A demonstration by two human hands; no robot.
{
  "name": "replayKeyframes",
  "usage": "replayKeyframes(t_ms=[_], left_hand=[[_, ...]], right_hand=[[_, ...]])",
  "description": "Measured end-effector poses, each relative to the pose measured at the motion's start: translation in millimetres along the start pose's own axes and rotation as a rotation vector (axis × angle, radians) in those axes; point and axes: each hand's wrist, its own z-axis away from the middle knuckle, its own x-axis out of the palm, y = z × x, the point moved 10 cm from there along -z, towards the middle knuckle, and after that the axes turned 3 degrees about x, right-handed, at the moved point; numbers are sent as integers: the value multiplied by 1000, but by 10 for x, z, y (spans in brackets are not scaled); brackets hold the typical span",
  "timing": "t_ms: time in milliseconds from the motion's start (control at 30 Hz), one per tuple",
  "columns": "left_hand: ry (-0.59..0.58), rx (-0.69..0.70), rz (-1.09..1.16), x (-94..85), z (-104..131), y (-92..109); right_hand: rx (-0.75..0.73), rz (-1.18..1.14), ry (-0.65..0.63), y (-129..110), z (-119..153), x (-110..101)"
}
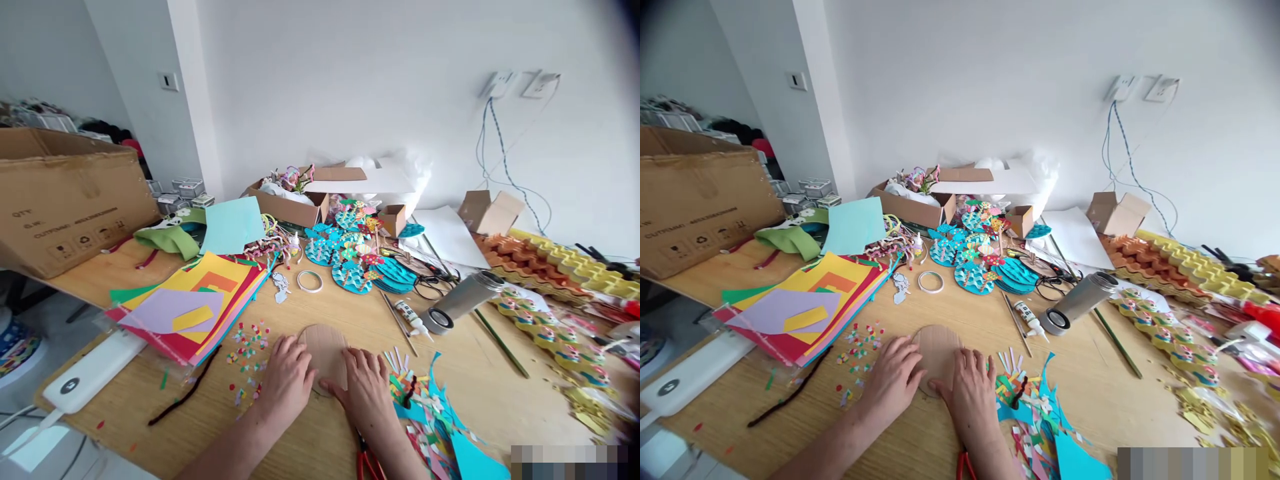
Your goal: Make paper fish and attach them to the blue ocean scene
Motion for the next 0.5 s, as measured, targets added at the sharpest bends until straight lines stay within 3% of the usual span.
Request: replayKeyframes(t_ms=[167, 367, 500], left_hand=[[-27, 13, -11, 41, 14, 12], [-41, 37, -47, 66, 15, 16], [-59, 20, -42, 82, 13, -7]], right_hand=[[-44, 14, 113, 11, -62, 23], [-20, -117, 316, 181, -255, -347], [-51, -153, 329, 57, -399, -438]])
